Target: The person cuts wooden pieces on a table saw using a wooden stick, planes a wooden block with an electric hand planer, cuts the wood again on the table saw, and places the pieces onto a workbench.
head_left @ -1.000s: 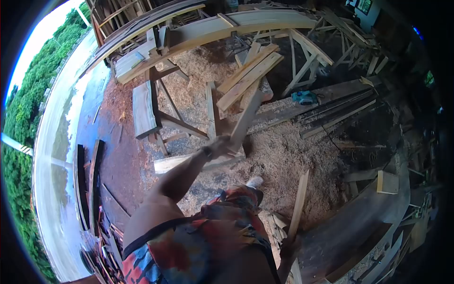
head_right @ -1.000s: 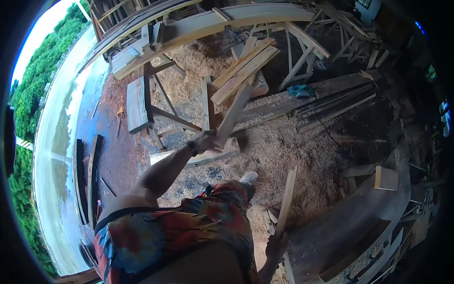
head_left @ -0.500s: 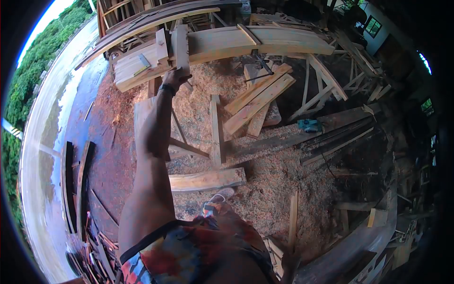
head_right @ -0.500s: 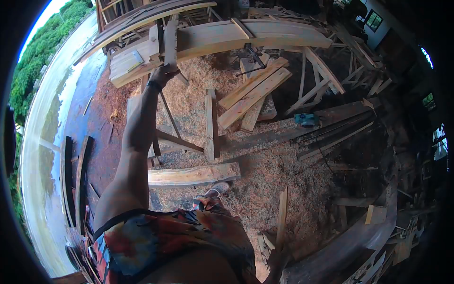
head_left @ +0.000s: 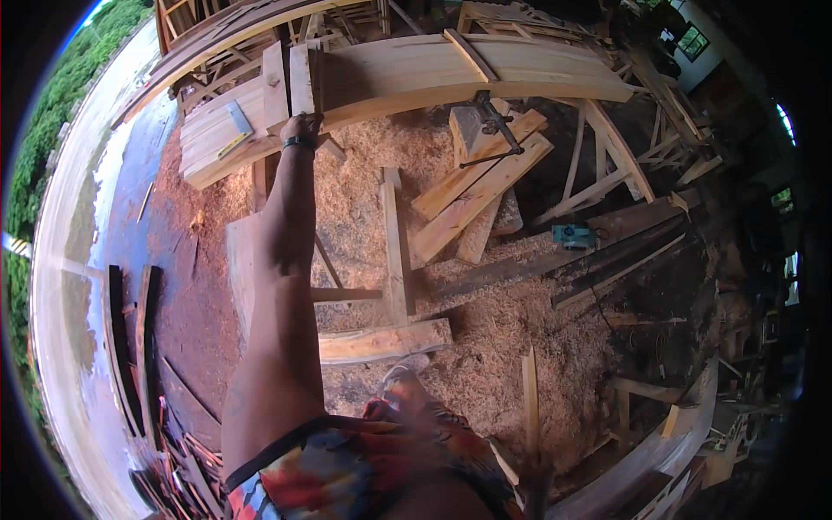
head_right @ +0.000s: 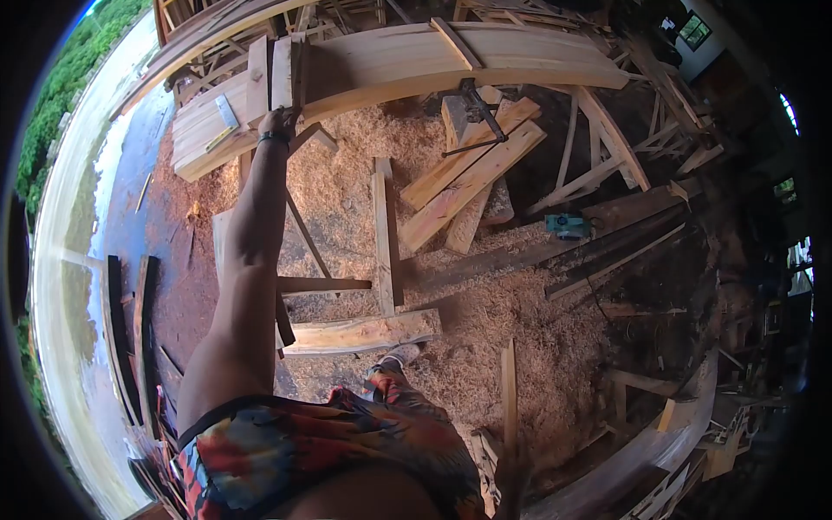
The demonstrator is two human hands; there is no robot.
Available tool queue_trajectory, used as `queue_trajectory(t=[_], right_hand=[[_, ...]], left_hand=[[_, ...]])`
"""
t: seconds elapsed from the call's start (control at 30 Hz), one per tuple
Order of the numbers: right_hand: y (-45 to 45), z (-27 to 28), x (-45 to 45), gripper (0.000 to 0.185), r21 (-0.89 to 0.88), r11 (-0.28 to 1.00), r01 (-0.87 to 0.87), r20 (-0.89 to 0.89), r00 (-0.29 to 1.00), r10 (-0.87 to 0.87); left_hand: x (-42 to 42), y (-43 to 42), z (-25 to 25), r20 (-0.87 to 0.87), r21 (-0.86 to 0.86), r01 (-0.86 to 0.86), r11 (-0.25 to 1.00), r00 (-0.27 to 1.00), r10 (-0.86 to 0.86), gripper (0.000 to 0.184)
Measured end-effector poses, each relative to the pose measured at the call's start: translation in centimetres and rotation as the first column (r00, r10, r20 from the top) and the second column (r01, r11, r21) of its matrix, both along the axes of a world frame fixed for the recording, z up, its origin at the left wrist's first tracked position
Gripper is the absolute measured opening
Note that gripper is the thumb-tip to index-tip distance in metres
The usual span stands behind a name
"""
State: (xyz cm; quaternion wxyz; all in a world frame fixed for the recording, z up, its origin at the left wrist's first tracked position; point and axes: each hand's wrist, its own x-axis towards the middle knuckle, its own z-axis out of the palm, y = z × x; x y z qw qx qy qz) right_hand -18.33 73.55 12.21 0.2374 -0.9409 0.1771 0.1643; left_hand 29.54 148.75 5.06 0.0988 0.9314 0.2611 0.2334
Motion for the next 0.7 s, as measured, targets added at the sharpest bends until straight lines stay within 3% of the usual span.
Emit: queue_trajectory(t=[0.03,0.07,0.1,0.13,0.23,0.27,0.3,0.33,0.37,0.4,0.43,0.47,0.5,0.53,0.57,0.6,0.63,0.67,0.7], right_hand=[[-0.1,-0.1,0.3,0.035,-0.016,1.000,0.024,-0.013,1.000,-0.024],[-0.1,-0.1,0.5,0.036,-0.030,0.999,0.035,-0.025,0.999,-0.036],[-0.1,0.0,0.7,0.036,-0.045,0.998,0.046,-0.036,0.998,-0.048],[0.0,0.0,0.9,0.037,-0.056,0.997,0.043,-0.045,0.998,-0.046],[-0.2,-0.3,0.9,0.038,-0.031,0.999,0.017,-0.031,0.999,-0.018],[-0.5,-0.6,0.6,0.039,-0.014,1.000,0.015,-0.018,1.000,-0.015],[-1.2,-1.7,0.3,0.040,-0.020,0.991,-0.131,0.125,0.983,0.132],[-1.5,-1.7,-0.2,0.039,-0.005,0.995,-0.100,0.130,0.986,0.100],[-1.1,-1.8,-0.2,0.038,-0.004,0.999,-0.052,0.094,0.994,0.052],[-0.9,-1.8,-0.6,0.036,-0.012,1.000,0.017,0.049,0.999,-0.017],[-0.7,-2.1,-0.9,0.035,-0.037,0.996,0.083,-0.001,0.997,-0.083],[-0.6,-2.2,-1.9,0.034,-0.048,0.988,0.150,-0.038,0.988,-0.151],[-0.7,-2.3,-2.7,0.033,-0.045,0.977,0.210,-0.069,0.975,-0.213],[-0.5,-2.4,-3.4,0.029,-0.007,0.963,0.270,0.000,0.963,-0.270],[-0.3,-1.8,-4.0,0.026,0.035,0.947,0.320,0.048,0.946,-0.321],[-0.1,-0.8,-4.6,0.024,0.075,0.919,0.388,0.046,0.919,-0.392],[-0.2,-1.1,-5.8,0.026,0.034,0.965,0.260,0.297,0.919,-0.258],[-0.7,-1.7,-7.2,0.025,0.127,0.946,0.299,0.351,0.878,-0.324],[-1.0,-2.3,-8.6,0.024,0.218,0.925,0.313,0.399,0.836,-0.377]], left_hand=[[1.2,0.7,-1.1,0.276,-0.536,0.035,0.844,0.951,0.136,0.043],[3.0,1.5,-2.1,0.410,-0.870,0.225,0.439,0.825,0.389,0.039],[4.0,1.8,-2.6,0.346,-0.868,0.494,-0.048,0.672,0.655,0.034],[1.9,-1.0,0.8,0.338,-0.907,0.419,0.027,0.692,0.638,0.020],[1.2,-3.0,2.7,0.296,-0.929,0.366,0.052,0.655,0.695,0.021],[1.6,-1.7,0.9,0.346,-0.911,0.406,0.076,0.648,0.678,0.025],[2.0,-0.7,-0.5,0.394,-0.890,0.446,0.098,0.640,0.660,0.031],[1.9,-0.2,-1.6,0.427,-0.825,0.566,-0.001,0.623,0.656,0.035],[3.5,6.4,-10.8,0.674,-0.510,0.770,-0.383,0.635,0.377,0.036],[0.4,-1.5,-5.3,0.514,-0.776,0.609,-0.166,0.762,0.394,0.059],[3.4,4.4,-13.5,0.505,-0.810,0.556,-0.188,0.823,0.261,0.054],[4.9,4.8,-17.4,0.658,-0.697,0.487,-0.526,0.725,-0.202,0.056],[1.4,-2.8,-17.6,0.433,-0.847,0.400,-0.351,0.901,-0.017,0.063],[-1.5,-9.9,-19.3,0.148,-0.960,0.153,-0.235,0.988,0.038,0.065],[-3.8,-14.3,-22.7,0.020,-0.958,-0.025,-0.287,0.988,-0.151,0.061],[-5.6,-16.4,-26.6,0.290,-0.688,-0.290,-0.665,0.730,-0.618,0.058],[-10.1,-23.8,-26.2,-0.225,-0.859,-0.408,-0.309,0.843,-0.488,0.056],[-12.8,-27.8,-29.5,-0.186,-0.768,-0.539,-0.347,0.705,-0.684,0.053],[-17.0,-33.4,-29.9,-0.275,-0.917,-0.396,0.043,0.553,-0.786,0.049]])
